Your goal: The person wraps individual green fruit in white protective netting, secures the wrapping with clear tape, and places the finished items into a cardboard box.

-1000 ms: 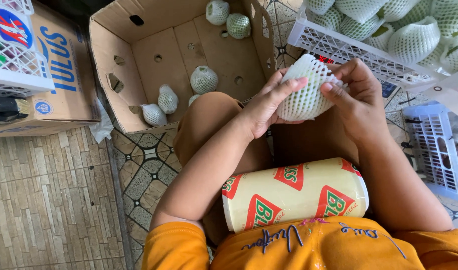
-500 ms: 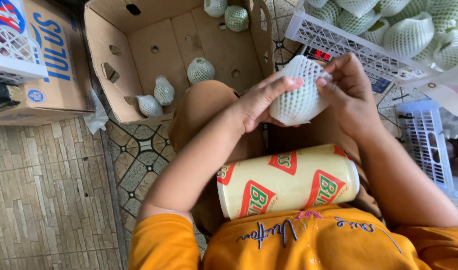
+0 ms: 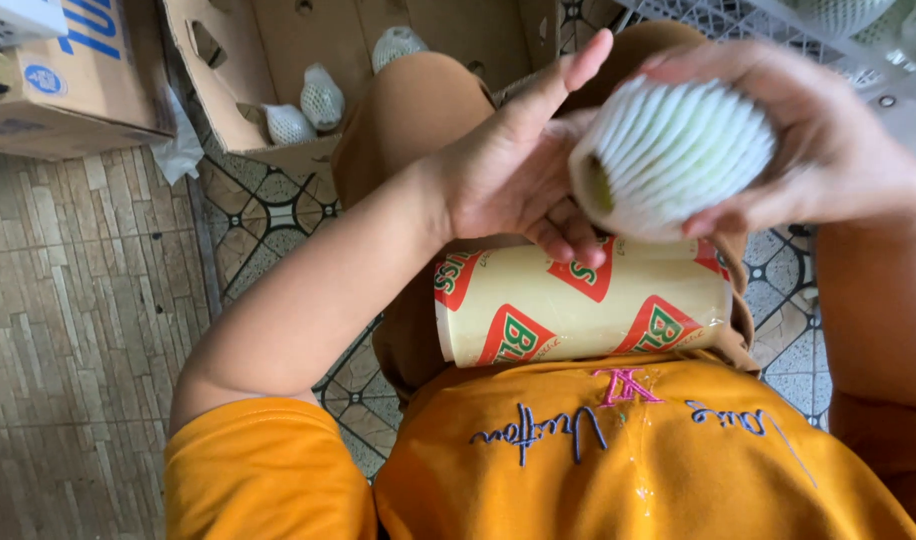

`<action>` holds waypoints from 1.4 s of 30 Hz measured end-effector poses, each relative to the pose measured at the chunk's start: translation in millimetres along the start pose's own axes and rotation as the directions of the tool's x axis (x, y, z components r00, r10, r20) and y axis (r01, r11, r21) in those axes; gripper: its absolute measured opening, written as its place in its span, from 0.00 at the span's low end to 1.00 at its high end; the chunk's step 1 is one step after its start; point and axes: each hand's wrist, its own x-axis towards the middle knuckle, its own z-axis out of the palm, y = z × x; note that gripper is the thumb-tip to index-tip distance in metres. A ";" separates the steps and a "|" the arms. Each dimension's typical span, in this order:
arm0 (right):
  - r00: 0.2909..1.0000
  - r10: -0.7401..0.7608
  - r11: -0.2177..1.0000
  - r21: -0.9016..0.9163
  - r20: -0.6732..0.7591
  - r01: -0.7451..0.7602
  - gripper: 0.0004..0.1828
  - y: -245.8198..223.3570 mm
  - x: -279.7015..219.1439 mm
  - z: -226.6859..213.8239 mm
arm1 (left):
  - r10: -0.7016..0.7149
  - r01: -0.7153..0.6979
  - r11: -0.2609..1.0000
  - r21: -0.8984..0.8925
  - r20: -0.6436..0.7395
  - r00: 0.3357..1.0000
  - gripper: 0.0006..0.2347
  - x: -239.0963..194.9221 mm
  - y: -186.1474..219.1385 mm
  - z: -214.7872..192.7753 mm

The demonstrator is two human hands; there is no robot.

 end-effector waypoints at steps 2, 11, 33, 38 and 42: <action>0.967 0.093 0.990 0.122 -0.236 -0.065 0.58 4.8 -9.9 1.2 | 0.334 -0.190 0.840 0.508 -0.209 0.919 0.46 -19.7 -15.5 14.1; 0.848 0.404 0.784 0.608 -0.343 -0.127 0.32 12.1 -5.5 24.8 | 0.441 0.424 -0.284 0.860 -0.276 0.854 0.64 6.2 -107.6 39.6; 0.722 0.416 0.743 0.664 -0.553 0.081 0.42 -15.1 -21.3 38.7 | 0.277 0.413 0.311 0.856 -0.497 0.822 0.19 36.1 -37.5 38.4; 0.716 0.418 0.754 0.654 -0.560 0.072 0.38 -14.1 -27.4 36.4 | 0.388 0.452 0.247 0.857 -0.515 0.764 0.15 50.2 -49.2 45.8; 0.728 0.418 0.745 0.663 -0.544 0.067 0.34 -6.1 -25.8 37.3 | 0.589 0.378 0.060 0.924 -0.338 0.734 0.10 71.5 -79.7 36.7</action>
